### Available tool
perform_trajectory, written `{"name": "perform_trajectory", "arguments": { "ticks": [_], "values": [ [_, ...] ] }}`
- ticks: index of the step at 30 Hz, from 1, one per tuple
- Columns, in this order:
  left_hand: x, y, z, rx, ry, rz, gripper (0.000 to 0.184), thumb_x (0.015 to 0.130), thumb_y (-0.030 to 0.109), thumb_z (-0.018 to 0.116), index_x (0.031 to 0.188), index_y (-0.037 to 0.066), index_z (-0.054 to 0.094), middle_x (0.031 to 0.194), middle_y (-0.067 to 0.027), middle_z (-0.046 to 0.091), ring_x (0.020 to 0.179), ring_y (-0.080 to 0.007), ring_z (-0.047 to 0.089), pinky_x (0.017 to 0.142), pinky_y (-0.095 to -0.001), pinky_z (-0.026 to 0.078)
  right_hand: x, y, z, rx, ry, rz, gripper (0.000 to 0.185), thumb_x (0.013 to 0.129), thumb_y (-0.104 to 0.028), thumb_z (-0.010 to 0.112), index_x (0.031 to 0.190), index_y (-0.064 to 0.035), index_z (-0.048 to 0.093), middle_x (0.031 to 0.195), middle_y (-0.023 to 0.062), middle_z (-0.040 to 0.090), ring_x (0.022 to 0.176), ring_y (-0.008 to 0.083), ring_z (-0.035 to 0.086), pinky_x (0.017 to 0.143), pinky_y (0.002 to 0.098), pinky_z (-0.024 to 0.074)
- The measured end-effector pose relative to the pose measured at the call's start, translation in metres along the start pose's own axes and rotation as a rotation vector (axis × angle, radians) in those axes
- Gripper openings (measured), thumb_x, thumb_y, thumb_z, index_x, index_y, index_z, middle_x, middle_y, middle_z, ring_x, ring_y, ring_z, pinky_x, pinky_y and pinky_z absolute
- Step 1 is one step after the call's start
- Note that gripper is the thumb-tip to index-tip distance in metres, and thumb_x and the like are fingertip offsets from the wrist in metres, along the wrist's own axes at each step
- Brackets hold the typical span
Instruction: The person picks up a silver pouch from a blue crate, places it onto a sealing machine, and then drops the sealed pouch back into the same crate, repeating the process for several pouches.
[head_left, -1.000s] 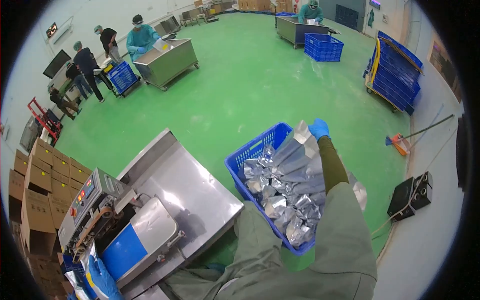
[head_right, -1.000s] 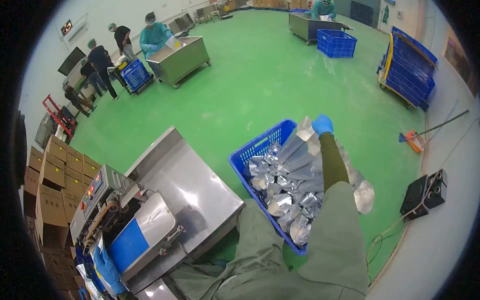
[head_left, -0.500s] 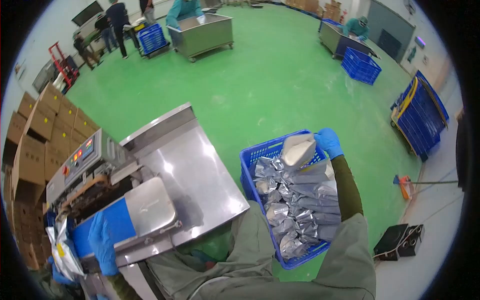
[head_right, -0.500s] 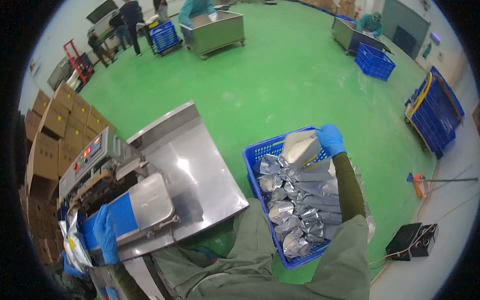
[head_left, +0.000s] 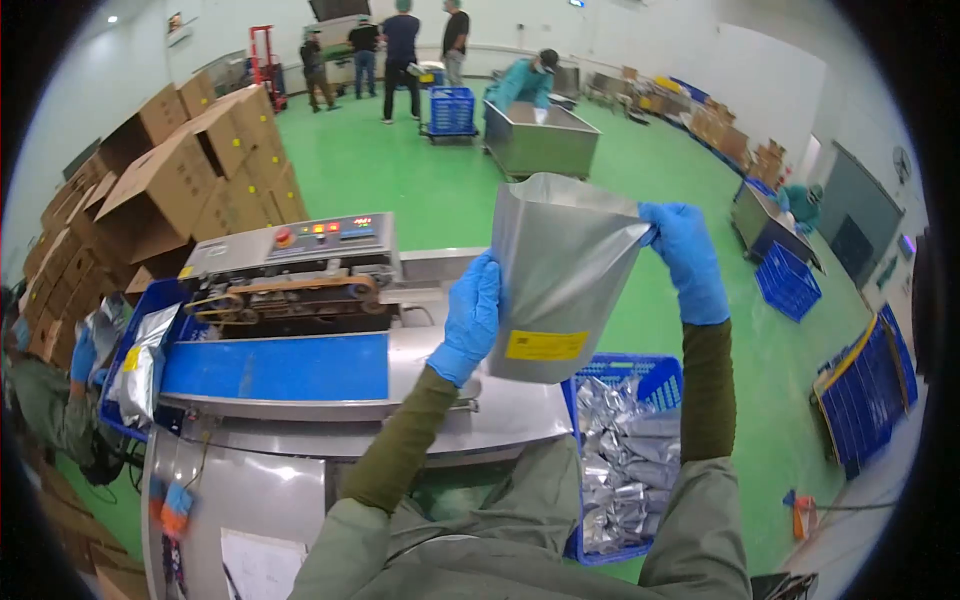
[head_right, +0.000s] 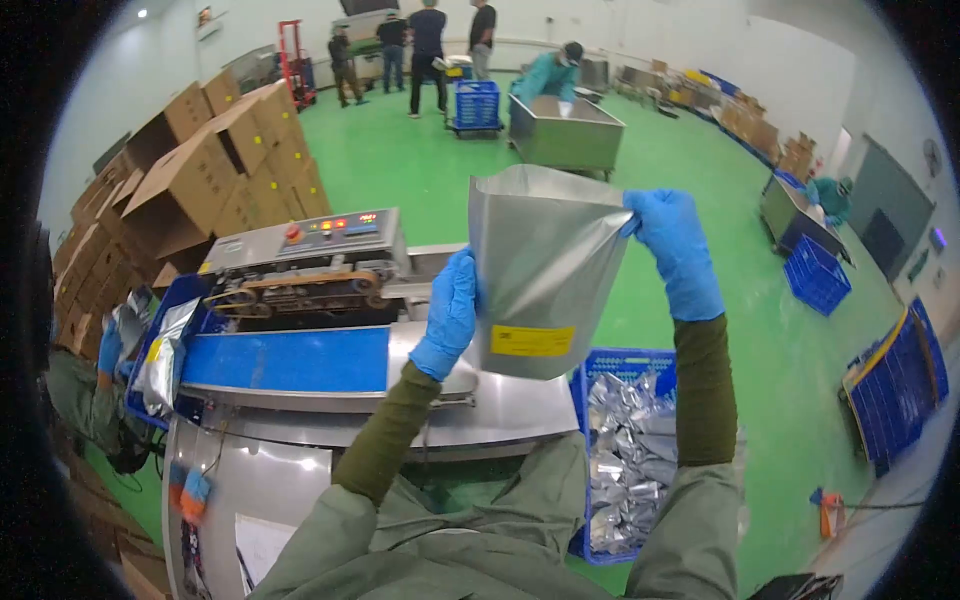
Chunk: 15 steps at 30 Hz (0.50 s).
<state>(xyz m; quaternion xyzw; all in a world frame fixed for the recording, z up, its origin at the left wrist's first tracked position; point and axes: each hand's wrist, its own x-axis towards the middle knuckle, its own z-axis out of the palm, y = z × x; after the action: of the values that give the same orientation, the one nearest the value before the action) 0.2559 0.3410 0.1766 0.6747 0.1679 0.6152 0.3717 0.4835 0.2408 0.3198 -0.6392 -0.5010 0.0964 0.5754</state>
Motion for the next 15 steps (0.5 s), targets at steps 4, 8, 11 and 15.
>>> {"name": "perform_trajectory", "arguments": {
  "ticks": [4, 8, 11, 15],
  "values": [
    [-0.015, -0.008, -0.062, 0.113, 0.372, -0.114, 0.027, 0.088, 0.018, 0.057, 0.105, -0.003, 0.06, 0.095, -0.0134, 0.064, 0.084, -0.0165, 0.059, 0.077, -0.0295, 0.046, -0.036, -0.004, 0.064, 0.142, -0.148, 0.017, 0.029, 0.083, -0.024, 0.059, 0.061, -0.0041, 0.058, 0.053, -0.001, 0.049, 0.042, 0.0056, 0.04, 0.038, 0.0202, 0.0281],
    [-0.03, -0.028, -0.102, 0.09, 0.537, -0.168, 0.02, 0.084, 0.013, 0.064, 0.096, -0.002, 0.065, 0.084, -0.0081, 0.066, 0.075, -0.0108, 0.058, 0.07, -0.0262, 0.048, -0.058, 0.037, 0.103, 0.473, -0.156, -0.045, 0.022, 0.081, -0.018, 0.063, 0.066, -0.002, 0.059, 0.065, 0.0013, 0.055, 0.052, 0.0076, 0.047, 0.047, 0.0218, 0.0372],
    [-0.029, -0.022, -0.095, 0.189, 0.461, -0.079, 0.019, 0.083, 0.013, 0.064, 0.096, -0.001, 0.065, 0.085, -0.0086, 0.066, 0.075, -0.0107, 0.058, 0.07, -0.026, 0.048, -0.07, 0.06, 0.137, 0.34, -0.349, 0.011, 0.013, 0.079, -0.01, 0.065, 0.071, -0.0025, 0.058, 0.072, 0.001, 0.055, 0.059, 0.0077, 0.049, 0.052, 0.0227, 0.0399],
    [-0.026, -0.022, -0.1, 0.187, 0.502, -0.053, 0.019, 0.082, 0.013, 0.065, 0.095, -0.001, 0.066, 0.085, -0.0082, 0.067, 0.074, -0.0104, 0.058, 0.069, -0.0262, 0.048, -0.056, 0.08, 0.132, 0.189, -0.344, -0.189, 0.008, 0.078, -0.006, 0.066, 0.077, -0.0025, 0.059, 0.073, 0.0002, 0.055, 0.062, 0.0084, 0.05, 0.056, 0.0235, 0.0414]
  ]
}}
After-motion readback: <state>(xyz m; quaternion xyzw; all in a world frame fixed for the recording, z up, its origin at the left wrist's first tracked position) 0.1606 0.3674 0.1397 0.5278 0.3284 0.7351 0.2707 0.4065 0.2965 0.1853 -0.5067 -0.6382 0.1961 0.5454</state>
